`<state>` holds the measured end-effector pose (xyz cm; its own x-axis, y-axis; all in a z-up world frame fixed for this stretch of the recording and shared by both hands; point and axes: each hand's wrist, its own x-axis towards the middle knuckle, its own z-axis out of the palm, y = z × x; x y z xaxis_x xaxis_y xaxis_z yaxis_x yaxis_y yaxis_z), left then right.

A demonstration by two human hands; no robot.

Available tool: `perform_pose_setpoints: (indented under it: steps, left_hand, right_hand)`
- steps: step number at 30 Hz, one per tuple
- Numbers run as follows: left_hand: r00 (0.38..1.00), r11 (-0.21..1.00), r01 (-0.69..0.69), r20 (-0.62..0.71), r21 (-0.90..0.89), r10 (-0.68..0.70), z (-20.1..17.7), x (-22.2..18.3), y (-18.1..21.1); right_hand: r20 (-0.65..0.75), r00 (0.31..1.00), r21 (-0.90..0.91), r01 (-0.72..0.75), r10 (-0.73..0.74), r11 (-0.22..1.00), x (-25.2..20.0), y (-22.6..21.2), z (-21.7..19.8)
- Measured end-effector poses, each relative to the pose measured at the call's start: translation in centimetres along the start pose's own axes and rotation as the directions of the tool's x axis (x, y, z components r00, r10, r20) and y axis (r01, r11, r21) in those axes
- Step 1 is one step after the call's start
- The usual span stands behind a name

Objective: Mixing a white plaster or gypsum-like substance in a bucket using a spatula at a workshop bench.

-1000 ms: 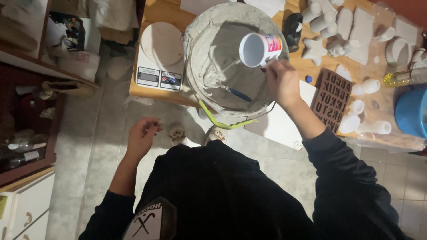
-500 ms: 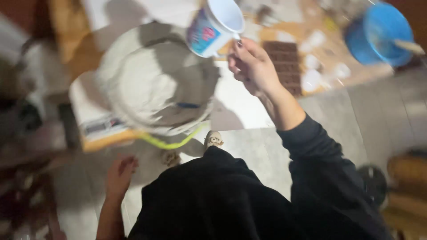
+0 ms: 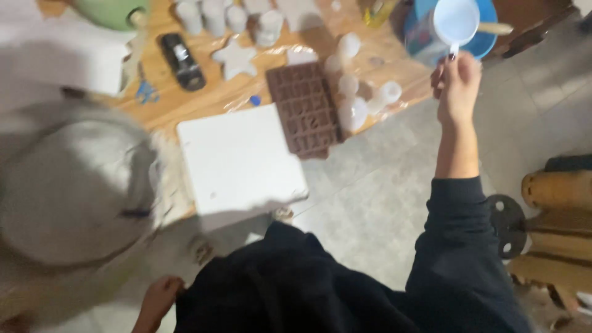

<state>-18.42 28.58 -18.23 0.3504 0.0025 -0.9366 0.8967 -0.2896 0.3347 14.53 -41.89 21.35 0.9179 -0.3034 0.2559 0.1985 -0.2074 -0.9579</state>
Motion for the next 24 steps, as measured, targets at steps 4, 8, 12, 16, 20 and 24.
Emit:
perform_pose_setpoints:
  steps: [4,8,12,16,20,24]
  left_hand:
    - [0.985,0.989,-0.042,0.16,-0.141,0.065,6.0,3.4,1.6]
    - [0.995,0.986,0.038,0.097,-0.159,-0.023,10.6,2.1,3.5]
    - [0.985,0.968,0.172,0.047,-0.184,-0.166,11.2,0.3,3.1]
    - [0.985,0.967,-0.022,-0.17,-0.254,-0.023,12.3,-0.5,0.4]
    - [0.858,0.978,-0.194,-0.495,-0.074,0.133,12.8,-3.9,-0.9]
    - [0.786,0.946,-0.228,-0.617,-0.231,0.039,10.9,-8.5,-1.5]
  right_hand:
    - [-0.018,0.998,-0.204,-0.07,0.068,0.976,7.0,14.8,-9.6]
    - [-0.023,0.984,-0.22,-0.175,0.174,0.96,11.1,25.9,-12.9]
    - [-0.073,0.912,-0.107,-0.409,0.403,0.906,13.0,31.9,-13.0]
    - [0.003,0.875,-0.072,-0.484,0.485,0.872,14.6,36.9,-16.6]
    - [-0.019,0.931,-0.355,-0.347,0.364,0.868,16.3,37.2,-17.4]
    - [-0.139,0.965,-0.11,0.209,-0.223,0.972,17.2,34.6,-14.4]
